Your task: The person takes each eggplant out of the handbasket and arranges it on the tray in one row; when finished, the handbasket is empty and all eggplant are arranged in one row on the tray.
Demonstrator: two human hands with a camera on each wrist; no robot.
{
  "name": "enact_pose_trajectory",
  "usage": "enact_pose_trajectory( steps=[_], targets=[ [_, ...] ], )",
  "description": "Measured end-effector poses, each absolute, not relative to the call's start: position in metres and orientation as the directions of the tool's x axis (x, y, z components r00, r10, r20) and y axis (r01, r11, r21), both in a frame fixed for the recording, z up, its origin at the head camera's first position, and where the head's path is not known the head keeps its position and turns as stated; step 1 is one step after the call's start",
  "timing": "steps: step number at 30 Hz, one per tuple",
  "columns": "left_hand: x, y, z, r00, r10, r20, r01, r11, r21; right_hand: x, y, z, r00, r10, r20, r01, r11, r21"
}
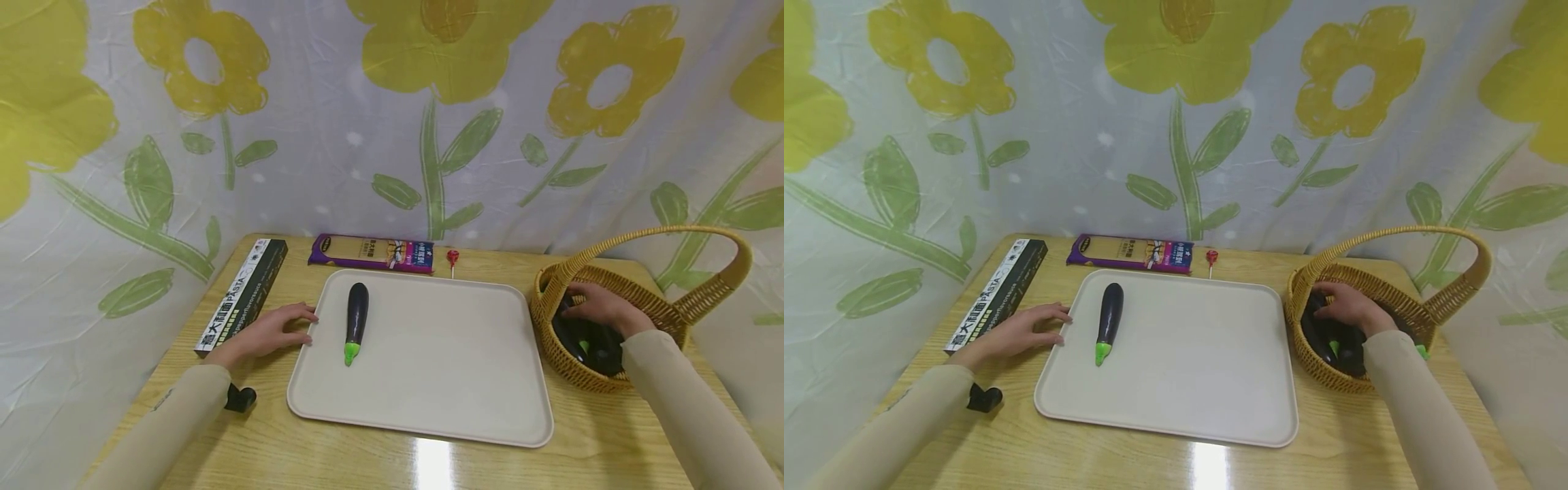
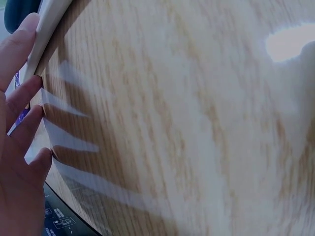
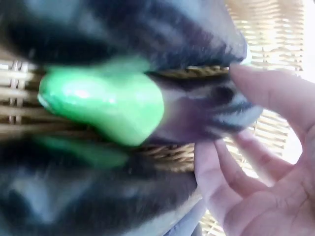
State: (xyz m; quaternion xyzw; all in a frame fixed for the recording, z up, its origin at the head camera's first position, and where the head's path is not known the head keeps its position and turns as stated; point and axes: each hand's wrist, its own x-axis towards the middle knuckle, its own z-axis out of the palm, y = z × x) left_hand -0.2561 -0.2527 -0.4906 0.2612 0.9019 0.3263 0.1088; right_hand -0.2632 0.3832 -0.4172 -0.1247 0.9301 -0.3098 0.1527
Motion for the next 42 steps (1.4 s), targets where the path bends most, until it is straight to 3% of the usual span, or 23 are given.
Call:
enact_pose_trajectory(
  steps=[9, 16, 24, 32, 42],
  targets=[
    [-0.257, -0.253, -0.491, -0.842, 0.539, -0.028, 0.399, 0.657, 0.64, -0.261, 0.381, -0.408, -0.938, -0.303, -0.171, -0.151, 0.796, -0.586],
    [-0.256, -0.252, -0.49, -0.843, 0.537, -0.028, 0.395, 0.653, 0.646, -0.249, 0.388, -0.393, -0.951, -0.251, -0.18, -0.068, 0.738, -0.671],
    [-0.256, -0.252, -0.491, -0.846, 0.532, -0.02, 0.397, 0.656, 0.642, -0.236, 0.389, -0.384, -0.973, -0.181, -0.144, -0.031, 0.72, -0.694],
    [-0.253, -0.253, -0.491, -0.845, 0.535, -0.004, 0.396, 0.631, 0.667, -0.212, 0.377, -0.372, -0.974, -0.142, -0.175, 0.022, 0.713, -0.701],
    [-0.251, -0.253, -0.491, -0.847, 0.532, 0.002, 0.386, 0.612, 0.691, -0.171, 0.37, -0.357, -0.972, -0.199, -0.123, -0.045, 0.674, -0.737]
  ],
)
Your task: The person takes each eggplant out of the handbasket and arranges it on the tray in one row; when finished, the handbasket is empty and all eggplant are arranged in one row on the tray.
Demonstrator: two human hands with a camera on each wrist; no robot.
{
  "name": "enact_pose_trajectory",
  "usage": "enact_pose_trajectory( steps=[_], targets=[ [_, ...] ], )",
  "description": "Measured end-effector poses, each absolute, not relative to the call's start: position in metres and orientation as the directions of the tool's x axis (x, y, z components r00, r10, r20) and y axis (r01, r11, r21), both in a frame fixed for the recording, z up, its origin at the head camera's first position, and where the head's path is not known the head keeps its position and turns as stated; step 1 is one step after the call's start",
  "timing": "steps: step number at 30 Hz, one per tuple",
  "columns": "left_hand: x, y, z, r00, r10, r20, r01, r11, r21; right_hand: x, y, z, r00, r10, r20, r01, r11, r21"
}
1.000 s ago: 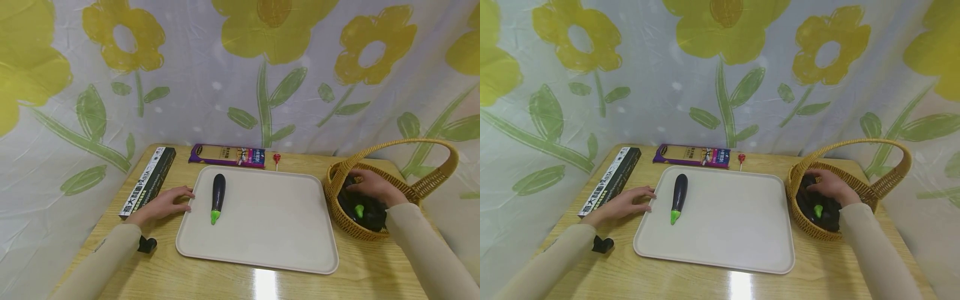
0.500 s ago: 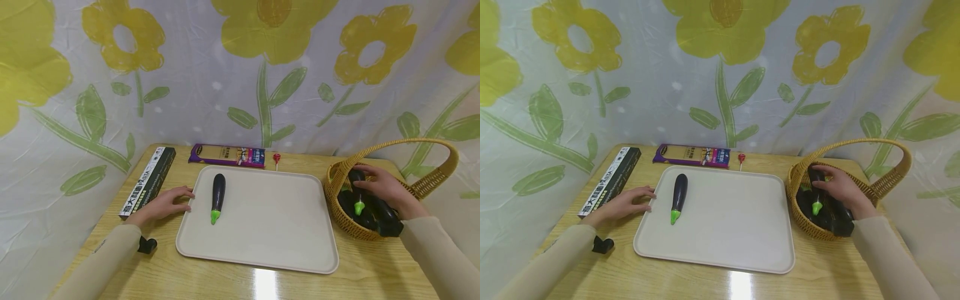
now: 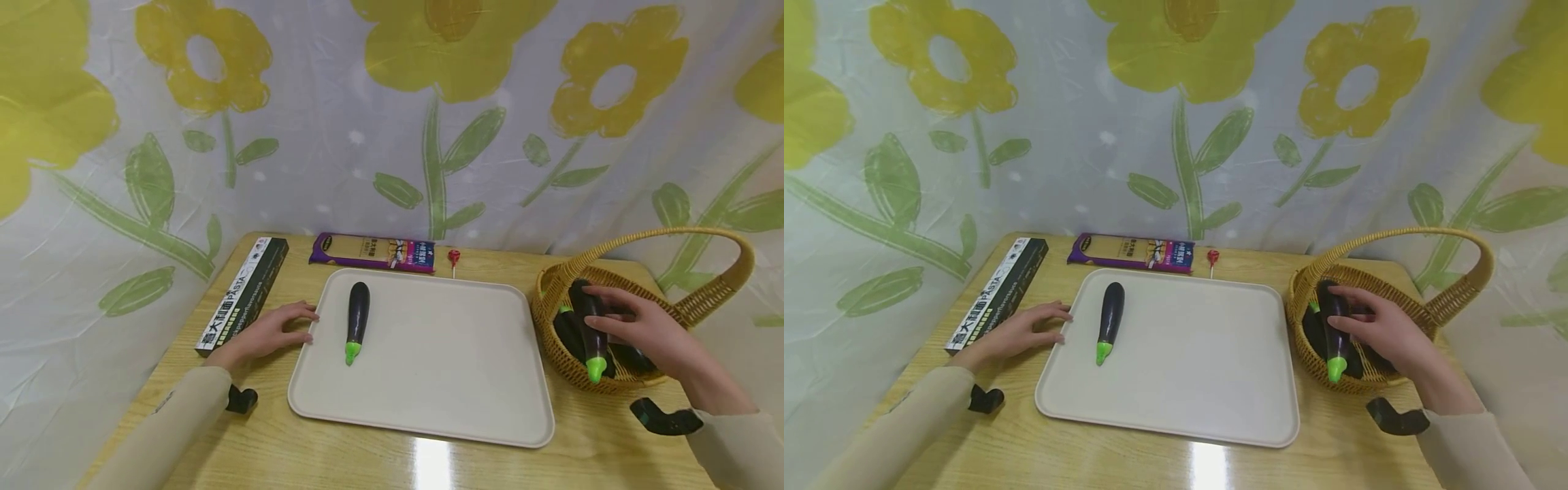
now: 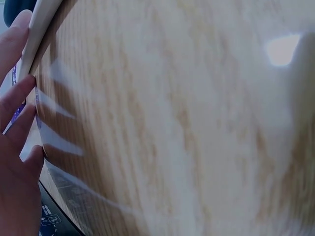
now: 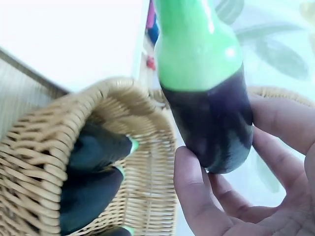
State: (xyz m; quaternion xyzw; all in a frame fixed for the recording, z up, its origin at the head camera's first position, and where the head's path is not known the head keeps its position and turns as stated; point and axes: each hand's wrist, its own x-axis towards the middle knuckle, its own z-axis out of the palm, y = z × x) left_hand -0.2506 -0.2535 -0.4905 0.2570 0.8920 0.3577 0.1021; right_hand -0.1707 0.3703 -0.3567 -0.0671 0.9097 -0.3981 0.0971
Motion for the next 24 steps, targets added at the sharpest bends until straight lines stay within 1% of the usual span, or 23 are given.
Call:
enact_pose_trajectory(
  steps=[3, 6, 10, 15, 20, 24],
  targets=[
    [-0.252, -0.254, -0.491, -0.848, 0.53, -0.002, 0.386, 0.621, 0.682, -0.158, 0.37, -0.355, -0.971, -0.207, -0.117, -0.049, 0.654, -0.755],
    [-0.253, -0.254, -0.492, -0.849, 0.529, -0.006, 0.385, 0.625, 0.679, -0.146, 0.368, -0.353, -0.973, -0.19, -0.13, -0.027, 0.654, -0.756],
    [-0.254, -0.254, -0.493, -0.849, 0.528, -0.011, 0.381, 0.627, 0.68, -0.131, 0.362, -0.35, -0.971, -0.172, -0.167, 0.009, 0.668, -0.745],
    [-0.255, -0.254, -0.492, -0.846, 0.534, -0.005, 0.389, 0.622, 0.679, -0.117, 0.352, -0.347, -0.963, -0.186, -0.196, 0.028, 0.655, -0.755],
    [-0.255, -0.254, -0.492, -0.842, 0.539, -0.001, 0.395, 0.618, 0.68, -0.109, 0.336, -0.342, -0.955, -0.232, -0.186, -0.009, 0.649, -0.76],
    [-0.255, -0.254, -0.493, -0.84, 0.543, 0.013, 0.407, 0.613, 0.677, -0.111, 0.32, -0.341, -0.949, -0.265, -0.169, -0.047, 0.652, -0.757]
  ],
)
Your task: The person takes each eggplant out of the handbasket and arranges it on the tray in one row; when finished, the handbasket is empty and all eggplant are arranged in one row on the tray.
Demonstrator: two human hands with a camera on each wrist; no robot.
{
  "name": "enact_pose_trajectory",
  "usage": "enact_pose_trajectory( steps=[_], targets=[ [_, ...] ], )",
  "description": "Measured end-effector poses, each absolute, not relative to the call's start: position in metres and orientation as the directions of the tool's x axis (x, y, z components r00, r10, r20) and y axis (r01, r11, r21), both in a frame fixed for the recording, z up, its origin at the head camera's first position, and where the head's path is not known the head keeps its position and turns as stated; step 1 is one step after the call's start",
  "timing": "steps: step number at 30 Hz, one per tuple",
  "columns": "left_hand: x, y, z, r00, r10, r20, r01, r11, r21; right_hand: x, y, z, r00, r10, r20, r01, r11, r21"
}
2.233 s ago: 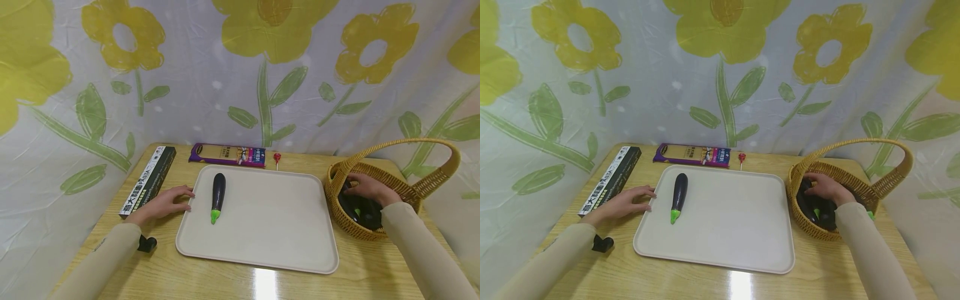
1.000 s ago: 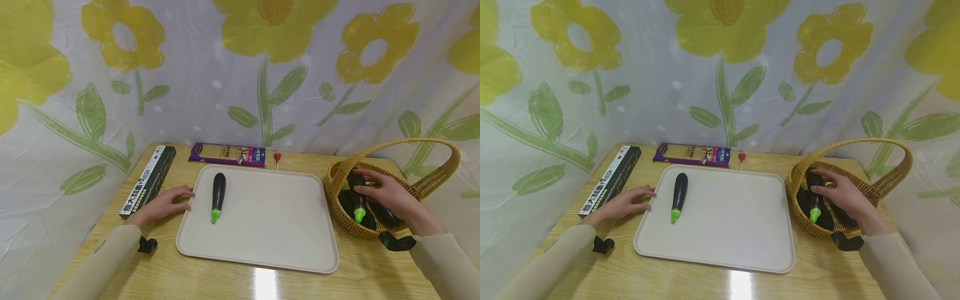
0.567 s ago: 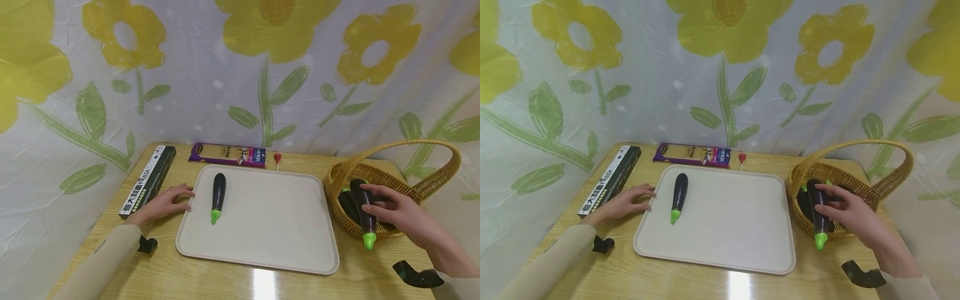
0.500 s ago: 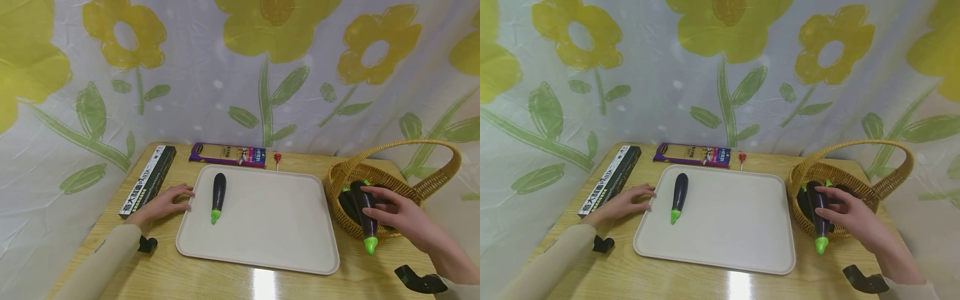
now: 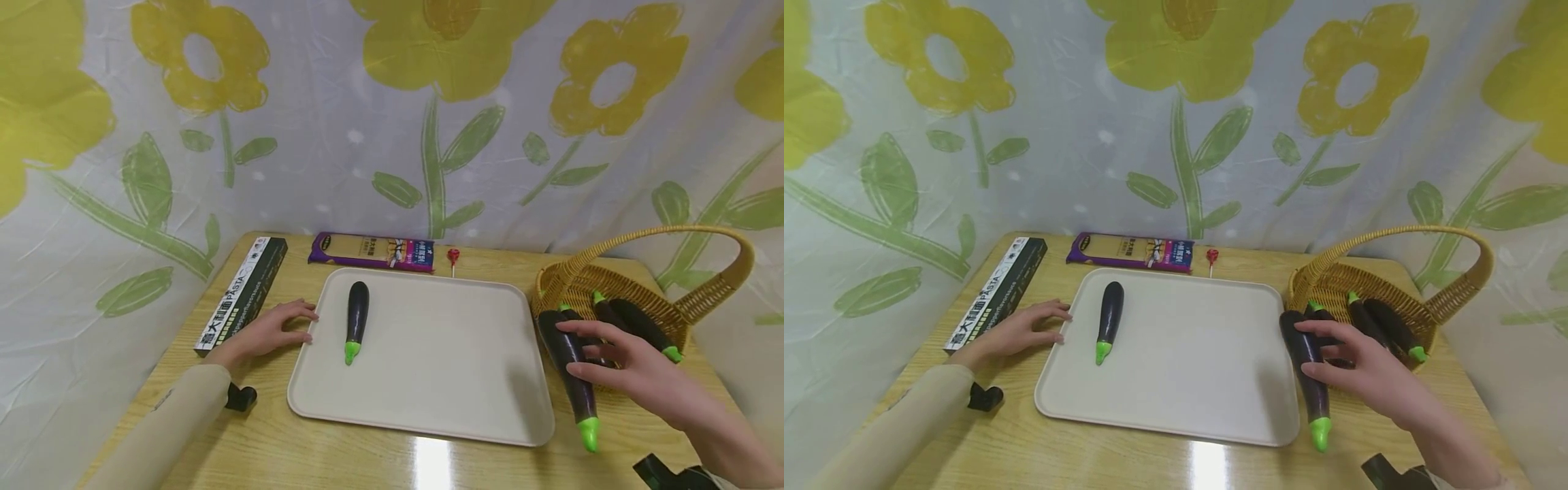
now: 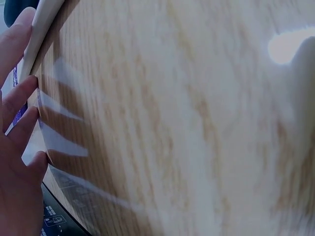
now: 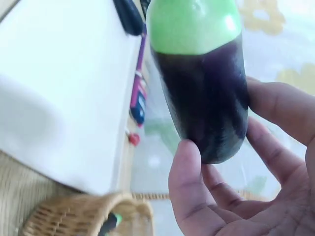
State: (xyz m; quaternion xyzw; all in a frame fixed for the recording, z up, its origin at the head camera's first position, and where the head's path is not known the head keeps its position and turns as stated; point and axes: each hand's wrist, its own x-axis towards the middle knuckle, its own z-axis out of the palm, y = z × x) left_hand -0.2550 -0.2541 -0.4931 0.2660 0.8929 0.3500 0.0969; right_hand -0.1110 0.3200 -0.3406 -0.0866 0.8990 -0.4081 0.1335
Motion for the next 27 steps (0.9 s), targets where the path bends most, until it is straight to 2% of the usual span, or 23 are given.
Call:
enact_pose_trajectory(
  steps=[11, 19, 27],
  targets=[
    [-0.256, -0.254, -0.492, -0.839, 0.544, -0.008, 0.395, 0.62, 0.678, -0.14, 0.274, -0.352, -0.926, -0.363, -0.102, -0.156, 0.615, -0.773],
    [-0.256, -0.255, -0.491, -0.841, 0.541, -0.01, 0.393, 0.622, 0.677, -0.171, 0.219, -0.393, -0.908, -0.39, -0.154, -0.088, 0.535, -0.84],
    [-0.256, -0.254, -0.492, -0.835, 0.551, 0.002, 0.405, 0.612, 0.68, -0.196, 0.147, -0.434, -0.898, -0.415, -0.149, -0.086, 0.495, -0.864]
  ],
)
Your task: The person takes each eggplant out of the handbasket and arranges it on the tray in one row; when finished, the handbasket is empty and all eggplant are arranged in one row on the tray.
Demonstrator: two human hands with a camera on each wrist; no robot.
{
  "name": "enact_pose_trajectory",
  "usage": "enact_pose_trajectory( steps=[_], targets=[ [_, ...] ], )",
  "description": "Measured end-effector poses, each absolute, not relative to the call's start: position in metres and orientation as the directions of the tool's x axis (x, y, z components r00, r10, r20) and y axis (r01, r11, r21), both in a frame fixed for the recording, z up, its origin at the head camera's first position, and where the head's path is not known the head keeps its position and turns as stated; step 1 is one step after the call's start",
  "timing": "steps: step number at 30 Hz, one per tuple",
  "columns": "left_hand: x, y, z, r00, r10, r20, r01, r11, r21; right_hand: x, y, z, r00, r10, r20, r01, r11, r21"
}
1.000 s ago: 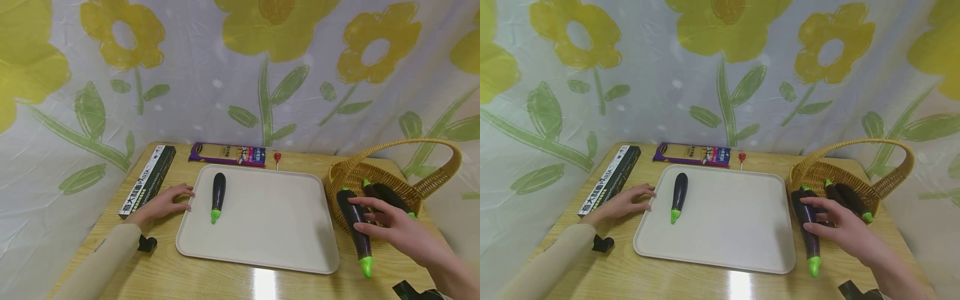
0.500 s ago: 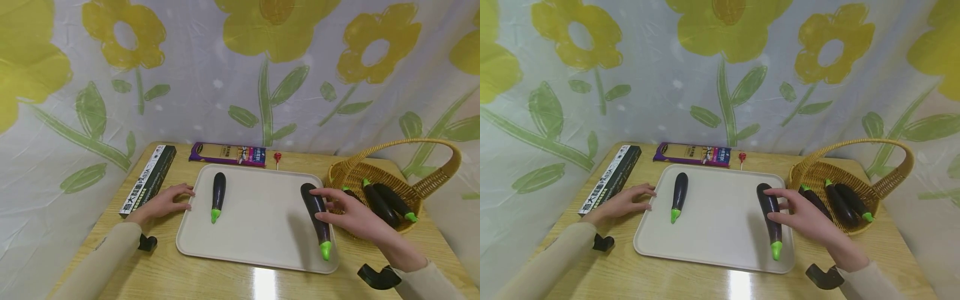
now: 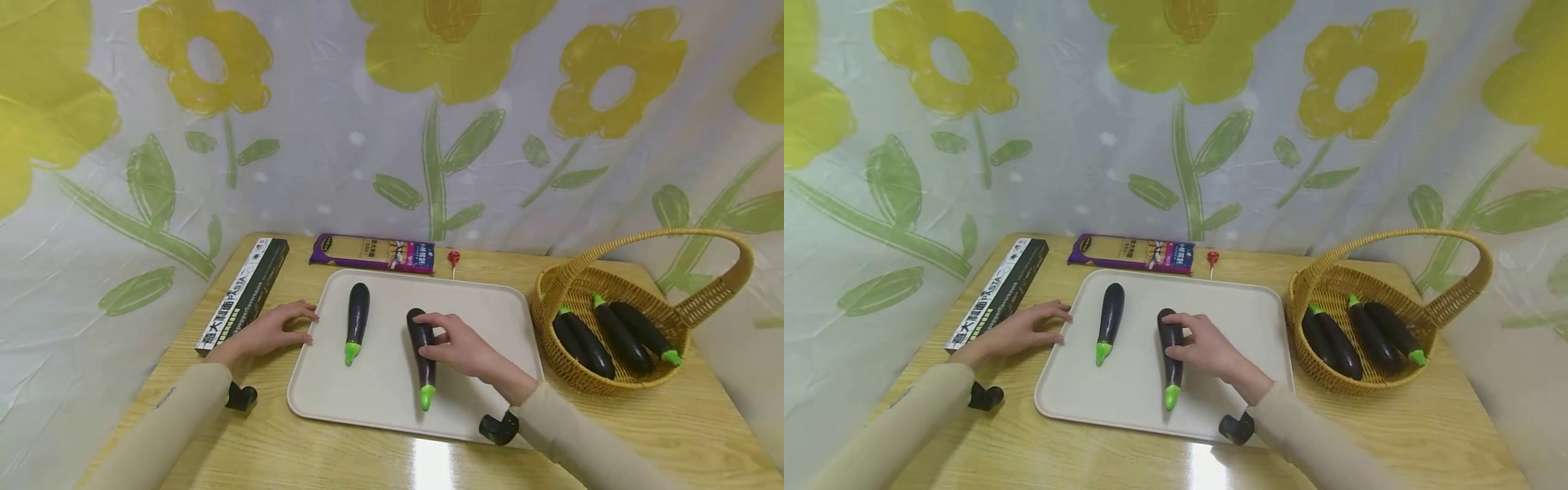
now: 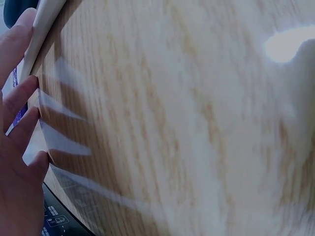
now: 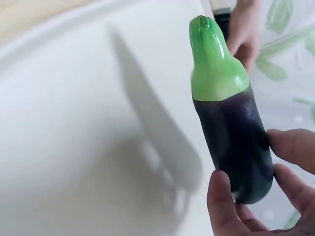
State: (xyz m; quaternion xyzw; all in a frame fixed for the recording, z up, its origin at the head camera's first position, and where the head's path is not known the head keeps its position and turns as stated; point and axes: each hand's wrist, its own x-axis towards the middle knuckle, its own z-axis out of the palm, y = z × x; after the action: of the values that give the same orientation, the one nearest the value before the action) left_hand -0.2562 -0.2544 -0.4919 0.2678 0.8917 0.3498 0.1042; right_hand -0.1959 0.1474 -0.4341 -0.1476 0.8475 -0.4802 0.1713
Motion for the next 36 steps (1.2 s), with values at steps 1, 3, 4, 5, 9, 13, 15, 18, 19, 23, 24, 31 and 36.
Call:
enact_pose_trajectory(
  steps=[1, 3, 4, 5, 9, 13, 15, 18, 19, 23, 24, 31, 36],
  targets=[
    [-0.256, -0.254, -0.492, -0.835, 0.551, 0.001, 0.405, 0.612, 0.68, -0.199, 0.14, -0.438, -0.899, -0.412, -0.147, -0.087, 0.498, -0.863],
    [-0.257, -0.254, -0.493, -0.834, 0.551, 0.0, 0.404, 0.611, 0.681, -0.207, 0.127, -0.445, -0.903, -0.404, -0.144, -0.096, 0.517, -0.851],
    [-0.258, -0.254, -0.494, -0.834, 0.552, 0.0, 0.404, 0.611, 0.68, -0.211, 0.122, -0.448, -0.905, -0.403, -0.137, -0.109, 0.53, -0.841],
    [-0.258, -0.254, -0.494, -0.833, 0.553, 0.001, 0.407, 0.613, 0.677, -0.215, 0.116, -0.451, -0.908, -0.397, -0.135, -0.118, 0.551, -0.826],
    [-0.258, -0.253, -0.495, -0.836, 0.548, -0.005, 0.405, 0.625, 0.667, -0.227, 0.099, -0.456, -0.918, -0.371, -0.139, -0.129, 0.611, -0.781],
    [-0.258, -0.253, -0.494, -0.842, 0.539, -0.016, 0.4, 0.645, 0.651, -0.239, 0.086, -0.457, -0.926, -0.349, -0.142, -0.117, 0.623, -0.773],
    [-0.257, -0.253, -0.493, -0.845, 0.534, -0.02, 0.398, 0.654, 0.643, -0.244, 0.081, -0.457, -0.927, -0.348, -0.137, -0.118, 0.62, -0.776],
    [-0.256, -0.253, -0.49, -0.845, 0.535, -0.021, 0.399, 0.655, 0.641, -0.249, 0.075, -0.457, -0.929, -0.344, -0.138, -0.108, 0.608, -0.786],
    [-0.256, -0.254, -0.49, -0.844, 0.536, -0.021, 0.4, 0.655, 0.642, -0.251, 0.073, -0.456, -0.93, -0.34, -0.139, -0.102, 0.603, -0.791],
    [-0.255, -0.253, -0.488, -0.843, 0.537, -0.018, 0.4, 0.65, 0.646, -0.255, 0.068, -0.455, -0.936, -0.323, -0.142, -0.083, 0.592, -0.802],
    [-0.254, -0.253, -0.488, -0.844, 0.537, -0.019, 0.399, 0.65, 0.646, -0.256, 0.067, -0.455, -0.937, -0.318, -0.146, -0.076, 0.592, -0.803],
    [-0.254, -0.254, -0.487, -0.843, 0.539, -0.005, 0.413, 0.651, 0.637, -0.259, 0.063, -0.455, -0.941, -0.31, -0.136, -0.074, 0.579, -0.812],
    [-0.255, -0.254, -0.489, -0.843, 0.538, -0.001, 0.413, 0.648, 0.64, -0.259, 0.062, -0.456, -0.944, -0.298, -0.144, -0.052, 0.563, -0.825]
  ],
)
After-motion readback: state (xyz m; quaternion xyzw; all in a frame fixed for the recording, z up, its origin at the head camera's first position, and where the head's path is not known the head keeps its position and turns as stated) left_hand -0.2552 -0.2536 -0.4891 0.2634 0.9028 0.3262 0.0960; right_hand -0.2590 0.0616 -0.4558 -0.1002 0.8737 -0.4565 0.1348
